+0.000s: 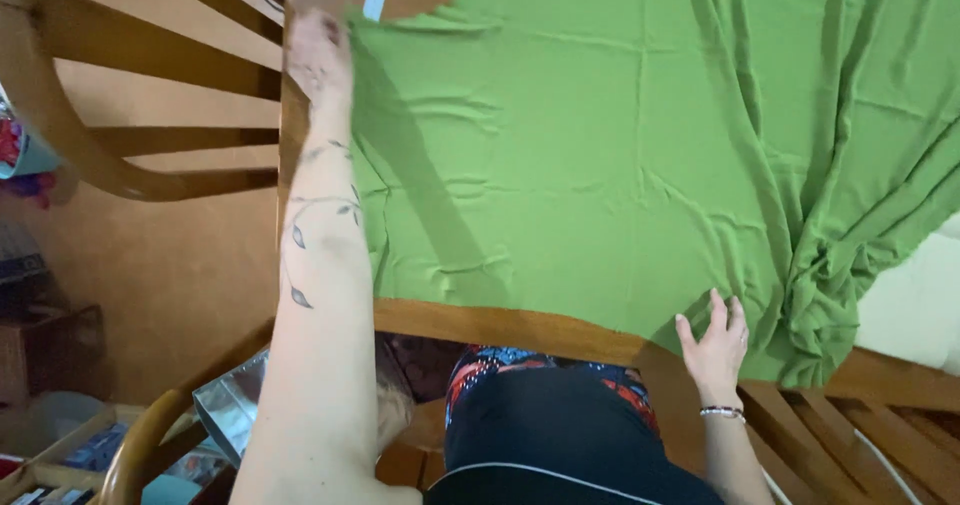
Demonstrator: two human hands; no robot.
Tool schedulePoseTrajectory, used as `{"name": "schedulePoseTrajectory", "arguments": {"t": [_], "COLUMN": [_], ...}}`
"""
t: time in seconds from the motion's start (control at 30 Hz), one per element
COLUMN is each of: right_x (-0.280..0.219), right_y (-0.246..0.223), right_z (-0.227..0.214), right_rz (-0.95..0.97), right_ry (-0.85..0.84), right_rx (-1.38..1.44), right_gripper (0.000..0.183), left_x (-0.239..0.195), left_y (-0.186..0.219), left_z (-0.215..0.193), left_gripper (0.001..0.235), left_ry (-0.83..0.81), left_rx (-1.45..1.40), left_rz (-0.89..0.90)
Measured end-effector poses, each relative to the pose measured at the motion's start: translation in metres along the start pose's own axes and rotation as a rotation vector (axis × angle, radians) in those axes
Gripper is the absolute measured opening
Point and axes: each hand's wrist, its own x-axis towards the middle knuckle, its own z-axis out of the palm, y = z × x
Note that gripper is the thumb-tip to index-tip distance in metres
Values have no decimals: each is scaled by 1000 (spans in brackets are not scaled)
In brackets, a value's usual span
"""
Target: The person spreads a large piece of green fabric on a wooden table and smooths it out. They then place several paper pattern pieces onto the fabric, adjusting their positions and securing them with tape.
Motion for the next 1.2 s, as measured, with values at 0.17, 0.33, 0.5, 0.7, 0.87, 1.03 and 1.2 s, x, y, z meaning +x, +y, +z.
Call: {"name": "schedulePoseTrajectory", "arguments": {"t": [0.17,0.33,0.5,0.7,0.87,1.03,1.2], "right_x": [-7,-7,-11,-12,-7,-5,-9], "right_y": [-8,-8,-11,-6,11,27,29], "right_z": [-4,16,18,13,20,30,24], "right_rz": [24,1,-121,-131,-161,-196,-163], "right_ry": [6,61,163,123,113,161,134], "right_rx": [28,58,68,16,-9,-34,-81], "right_gripper": [66,62,63,62,65,68,67], "left_x": [-8,-134,-250,-297,-293,-283,-222], "left_y": [17,35,-5,-66,-122,-118,-65], "left_z": [-75,-162,-220,-226,-224,-218,-201], "left_gripper": [27,21,77,25,26,36,12], "left_ry": [95,-57,-497,-600,-644,-587,-392], "left_rx": [-290,-222,-181,11,-33,179,-91], "left_rz": [-71,273,-82,-21,-265,-382,-415]}}
